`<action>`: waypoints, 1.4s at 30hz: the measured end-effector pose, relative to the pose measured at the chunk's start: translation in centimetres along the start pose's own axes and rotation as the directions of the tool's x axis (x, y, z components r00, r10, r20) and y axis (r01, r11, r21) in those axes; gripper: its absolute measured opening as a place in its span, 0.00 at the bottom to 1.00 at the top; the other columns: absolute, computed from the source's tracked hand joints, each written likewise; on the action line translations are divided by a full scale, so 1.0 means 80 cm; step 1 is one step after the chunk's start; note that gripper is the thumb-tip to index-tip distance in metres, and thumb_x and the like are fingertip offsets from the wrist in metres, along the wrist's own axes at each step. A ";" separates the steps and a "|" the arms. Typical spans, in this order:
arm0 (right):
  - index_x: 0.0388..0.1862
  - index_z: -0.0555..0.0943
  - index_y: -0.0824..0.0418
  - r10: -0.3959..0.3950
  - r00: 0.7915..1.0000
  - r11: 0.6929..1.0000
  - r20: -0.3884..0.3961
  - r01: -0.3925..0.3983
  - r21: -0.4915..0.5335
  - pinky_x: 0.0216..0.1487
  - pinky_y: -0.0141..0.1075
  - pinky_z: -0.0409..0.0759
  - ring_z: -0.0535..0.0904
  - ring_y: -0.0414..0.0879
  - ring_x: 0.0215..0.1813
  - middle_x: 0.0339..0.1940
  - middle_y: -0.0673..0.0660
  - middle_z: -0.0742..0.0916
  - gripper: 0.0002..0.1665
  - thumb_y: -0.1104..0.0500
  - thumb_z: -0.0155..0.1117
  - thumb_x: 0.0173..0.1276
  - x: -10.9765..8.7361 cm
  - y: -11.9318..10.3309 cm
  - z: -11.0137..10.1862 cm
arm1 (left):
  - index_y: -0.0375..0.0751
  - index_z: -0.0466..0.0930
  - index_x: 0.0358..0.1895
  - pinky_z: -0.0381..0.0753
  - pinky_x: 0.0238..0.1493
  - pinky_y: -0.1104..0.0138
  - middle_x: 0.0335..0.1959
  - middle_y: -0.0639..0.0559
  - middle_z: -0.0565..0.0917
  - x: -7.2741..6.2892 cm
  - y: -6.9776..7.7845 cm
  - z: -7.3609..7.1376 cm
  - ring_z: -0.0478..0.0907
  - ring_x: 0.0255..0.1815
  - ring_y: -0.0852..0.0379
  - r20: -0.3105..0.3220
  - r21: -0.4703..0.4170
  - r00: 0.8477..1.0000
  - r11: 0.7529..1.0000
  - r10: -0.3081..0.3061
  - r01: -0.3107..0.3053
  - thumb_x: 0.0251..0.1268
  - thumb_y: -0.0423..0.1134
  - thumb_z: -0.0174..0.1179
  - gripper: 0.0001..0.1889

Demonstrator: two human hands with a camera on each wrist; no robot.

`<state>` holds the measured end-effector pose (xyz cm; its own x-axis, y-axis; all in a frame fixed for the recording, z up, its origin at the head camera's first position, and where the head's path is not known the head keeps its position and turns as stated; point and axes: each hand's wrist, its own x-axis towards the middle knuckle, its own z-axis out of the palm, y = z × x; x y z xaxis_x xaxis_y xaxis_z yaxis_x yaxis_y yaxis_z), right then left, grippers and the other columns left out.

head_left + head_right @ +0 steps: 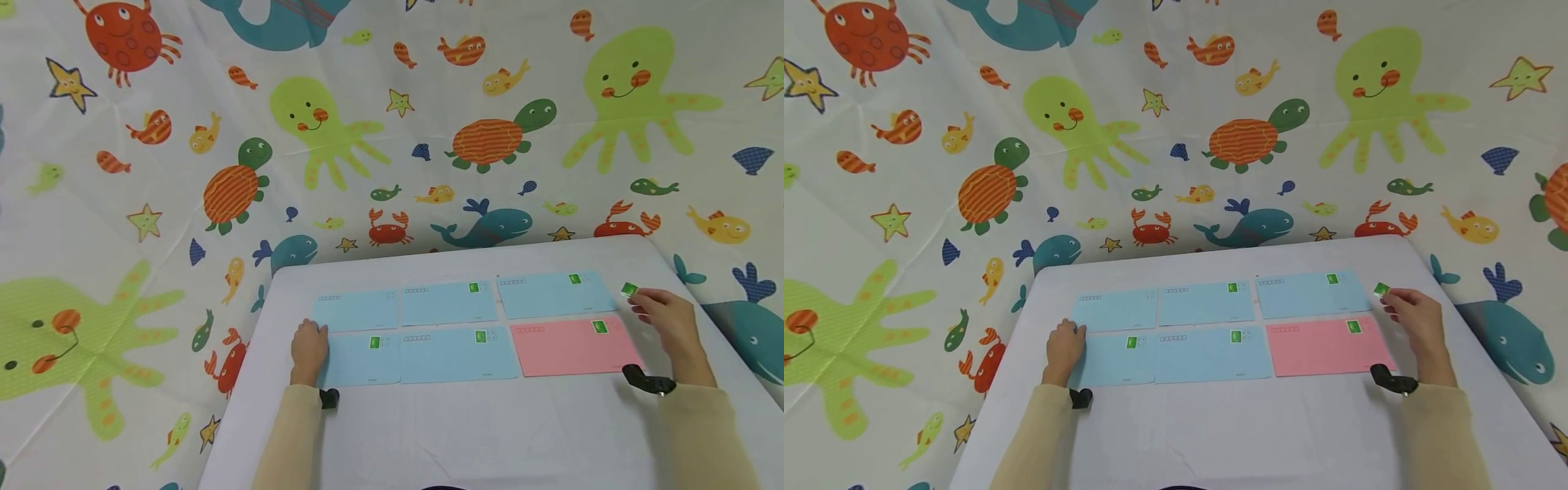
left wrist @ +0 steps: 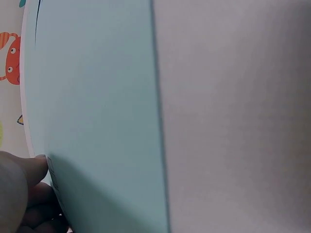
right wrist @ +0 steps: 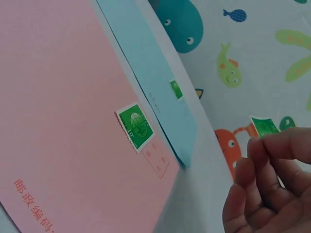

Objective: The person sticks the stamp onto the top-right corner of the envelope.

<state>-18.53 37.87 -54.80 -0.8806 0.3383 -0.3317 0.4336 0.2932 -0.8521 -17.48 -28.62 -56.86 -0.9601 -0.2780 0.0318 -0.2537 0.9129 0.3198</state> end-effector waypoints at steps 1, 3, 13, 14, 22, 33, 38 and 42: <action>0.76 0.62 0.66 -0.004 1.000 1.000 -0.001 0.004 -0.007 0.35 0.18 0.77 0.74 0.30 0.39 0.33 0.32 0.76 0.40 0.40 0.50 0.77 0.000 -0.001 0.002 | 0.16 0.76 0.55 0.79 0.58 0.43 0.54 0.24 0.78 0.000 0.000 0.000 0.78 0.57 0.30 -0.001 0.000 1.000 1.000 -0.001 0.001 0.77 0.39 0.50 0.22; 0.78 0.61 0.63 -0.013 1.000 1.000 -0.006 0.013 -0.016 0.35 0.18 0.78 0.74 0.30 0.39 0.37 0.35 0.75 0.38 0.43 0.49 0.78 0.000 -0.004 0.006 | 0.16 0.76 0.55 0.80 0.58 0.43 0.53 0.25 0.79 -0.001 -0.001 0.000 0.78 0.56 0.31 0.001 0.000 1.000 1.000 -0.005 0.005 0.77 0.39 0.50 0.22; 0.76 0.62 0.65 -0.025 1.000 0.998 -0.016 0.024 -0.053 0.34 0.20 0.79 0.75 0.34 0.39 0.51 0.51 0.78 0.36 0.46 0.47 0.78 -0.002 -0.017 0.021 | 0.17 0.73 0.60 0.72 0.68 0.42 0.67 0.22 0.71 0.002 -0.002 0.002 0.69 0.69 0.28 0.030 -0.009 0.999 1.000 -0.026 0.026 0.77 0.39 0.49 0.24; 0.76 0.62 0.66 -0.022 1.000 0.998 -0.020 0.021 -0.053 0.34 0.20 0.79 0.75 0.34 0.38 0.53 0.55 0.78 0.36 0.46 0.47 0.78 -0.002 -0.018 0.023 | 0.17 0.73 0.60 0.72 0.68 0.42 0.66 0.22 0.72 0.002 -0.001 0.002 0.70 0.69 0.29 0.031 -0.007 0.999 1.000 -0.028 0.028 0.77 0.39 0.49 0.24; 0.74 0.64 0.71 -0.007 1.000 1.000 -0.004 0.007 -0.030 0.36 0.21 0.81 0.77 0.35 0.37 0.51 0.58 0.79 0.35 0.49 0.46 0.78 -0.002 -0.029 0.037 | 0.16 0.75 0.57 0.75 0.66 0.42 0.65 0.22 0.73 0.001 0.001 0.000 0.72 0.67 0.29 0.011 -0.003 0.999 0.999 -0.032 0.032 0.77 0.39 0.50 0.22; 0.58 0.71 0.67 -0.112 0.986 0.992 0.124 0.118 -0.037 0.37 0.24 0.83 0.83 0.31 0.34 0.36 0.45 0.84 0.25 0.47 0.51 0.77 -0.001 -0.041 0.062 | 0.17 0.77 0.54 0.80 0.57 0.44 0.55 0.26 0.79 -0.001 -0.001 -0.001 0.79 0.56 0.32 -0.002 -0.018 0.999 0.999 -0.042 0.042 0.77 0.38 0.51 0.21; 0.54 0.70 0.65 -0.171 0.970 0.985 0.172 0.174 -0.001 0.39 0.27 0.86 0.87 0.33 0.33 0.26 0.35 0.85 0.20 0.49 0.53 0.77 0.001 -0.049 0.080 | 0.18 0.77 0.53 0.81 0.55 0.44 0.50 0.27 0.79 0.001 -0.004 0.003 0.80 0.53 0.34 -0.003 -0.019 0.999 0.999 -0.037 0.036 0.77 0.38 0.51 0.21; 0.57 0.69 0.68 -0.189 0.965 0.981 0.183 0.194 -0.007 0.38 0.28 0.86 0.86 0.34 0.32 0.28 0.39 0.85 0.23 0.50 0.54 0.77 0.003 -0.060 0.097 | 0.18 0.77 0.53 0.81 0.57 0.44 0.54 0.26 0.79 0.001 -0.004 0.004 0.79 0.56 0.33 -0.002 -0.016 0.999 0.999 -0.035 0.035 0.77 0.39 0.51 0.21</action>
<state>-22.30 29.63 -53.92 -0.9666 0.1071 -0.2329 0.2560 0.3593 -0.8974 -17.54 -28.80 -57.25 -0.9503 -0.3106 0.0222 -0.2855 0.8976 0.3358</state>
